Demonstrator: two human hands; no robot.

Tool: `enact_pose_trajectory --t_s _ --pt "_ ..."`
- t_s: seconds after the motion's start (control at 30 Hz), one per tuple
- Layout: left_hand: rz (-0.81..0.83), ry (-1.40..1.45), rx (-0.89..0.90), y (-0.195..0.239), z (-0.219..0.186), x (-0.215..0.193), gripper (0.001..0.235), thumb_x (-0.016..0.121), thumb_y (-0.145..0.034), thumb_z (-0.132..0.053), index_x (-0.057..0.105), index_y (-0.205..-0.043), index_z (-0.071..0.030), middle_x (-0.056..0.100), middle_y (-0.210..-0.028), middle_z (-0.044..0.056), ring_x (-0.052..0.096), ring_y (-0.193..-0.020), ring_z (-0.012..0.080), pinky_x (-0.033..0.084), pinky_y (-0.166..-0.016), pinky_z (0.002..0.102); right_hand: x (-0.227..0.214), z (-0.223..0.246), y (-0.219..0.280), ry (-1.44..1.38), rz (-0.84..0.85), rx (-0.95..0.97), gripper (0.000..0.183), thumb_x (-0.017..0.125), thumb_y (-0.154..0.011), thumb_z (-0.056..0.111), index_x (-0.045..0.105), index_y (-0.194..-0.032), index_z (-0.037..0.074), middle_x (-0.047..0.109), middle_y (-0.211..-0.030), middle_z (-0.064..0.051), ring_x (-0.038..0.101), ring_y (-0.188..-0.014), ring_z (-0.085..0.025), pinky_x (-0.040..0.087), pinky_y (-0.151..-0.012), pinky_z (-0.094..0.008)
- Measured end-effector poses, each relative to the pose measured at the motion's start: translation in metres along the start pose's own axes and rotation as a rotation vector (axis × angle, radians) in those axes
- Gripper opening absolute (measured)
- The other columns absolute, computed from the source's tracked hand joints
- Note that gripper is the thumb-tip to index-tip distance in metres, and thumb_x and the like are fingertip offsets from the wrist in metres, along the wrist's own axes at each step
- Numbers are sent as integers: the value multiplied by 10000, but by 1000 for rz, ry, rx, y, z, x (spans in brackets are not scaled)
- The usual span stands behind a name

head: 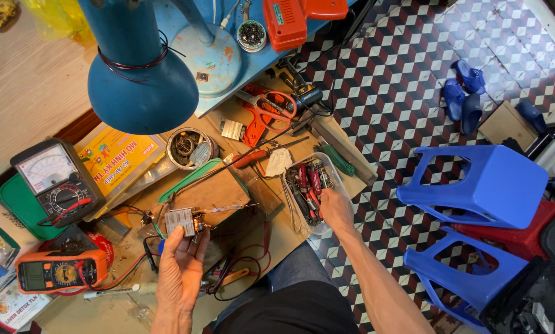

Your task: The person works on a small electronic component, using a wooden stick to adjust internal parts, then applies heat with a heat gun, and finally uses a soldering iron to make connections. The person handles wires and the component throughout the process.

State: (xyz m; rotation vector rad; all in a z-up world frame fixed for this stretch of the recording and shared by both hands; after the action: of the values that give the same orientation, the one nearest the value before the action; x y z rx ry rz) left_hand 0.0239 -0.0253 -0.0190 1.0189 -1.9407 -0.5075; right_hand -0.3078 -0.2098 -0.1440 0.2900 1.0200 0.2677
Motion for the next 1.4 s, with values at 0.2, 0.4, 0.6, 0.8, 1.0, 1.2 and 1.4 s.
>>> enact_pose_trajectory --t_s 0.2,0.4,0.6,0.8,1.0,1.2,1.4 --pt "-3 5 -2 -2 2 -2 323 728 -891 -178 645 -1185 -74 721 -1140 52 670 -1108 203 518 -1097 448 -3 -12 -8 180 -164 19 259 549 -983 261 709 -1058 71 713 -860 -260 707 -862 -468 565 -781 -551" --pt "96 129 40 2 -2 3 244 751 -894 -170 677 -1104 -69 735 -1092 63 688 -1065 214 543 -1045 451 22 -16 -53 344 -34 -15 248 592 -953 173 720 -1055 -13 728 -926 -303 720 -907 -491 570 -826 -585" --pt "207 194 95 3 -9 23 214 741 -906 -160 701 -1097 -72 720 -1121 49 669 -1093 185 547 -1044 435 12 -16 -42 358 -71 -174 262 606 -946 195 704 -1016 -38 694 -882 -349 698 -866 -524 557 -801 -602" --pt "243 277 76 -5 -7 33 222 750 -902 -145 688 -1108 -87 715 -1117 37 664 -1101 181 547 -1060 432 -8 11 -18 230 -288 -217 207 619 -1000 223 748 -972 64 706 -910 -258 683 -845 -487 550 -777 -570" --pt "194 301 76 -14 -3 35 263 767 -888 -156 682 -1122 -74 712 -1116 47 671 -1079 184 561 -1028 419 -61 50 31 -182 -375 -294 150 695 -1021 110 695 -1063 -34 689 -1024 -237 694 -811 -301 562 -721 -399" --pt "98 280 90 -13 0 44 294 767 -881 -173 668 -1138 -71 707 -1078 54 676 -1033 187 584 -990 401 -102 99 52 -1010 10 -73 351 569 -1006 21 421 -1273 -152 726 -1022 -204 720 -856 -218 591 -798 -310" --pt "57 247 113 -11 5 53 305 767 -883 -193 659 -1150 -91 706 -1069 51 677 -1015 185 579 -983 387 -114 158 81 -1262 235 -180 531 595 -1021 -21 472 -1537 -23 612 -905 -208 599 -826 -210 492 -740 -321"
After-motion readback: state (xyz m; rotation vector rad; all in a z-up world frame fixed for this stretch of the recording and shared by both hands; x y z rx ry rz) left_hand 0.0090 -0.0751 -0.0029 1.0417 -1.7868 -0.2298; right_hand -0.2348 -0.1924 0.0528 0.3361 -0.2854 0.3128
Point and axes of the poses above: each hand's wrist, its own y-axis away from the middle knuckle, its own x-axis out of the palm, z = x × y, the point moved 4 cm from there along -y, towards the middle knuckle
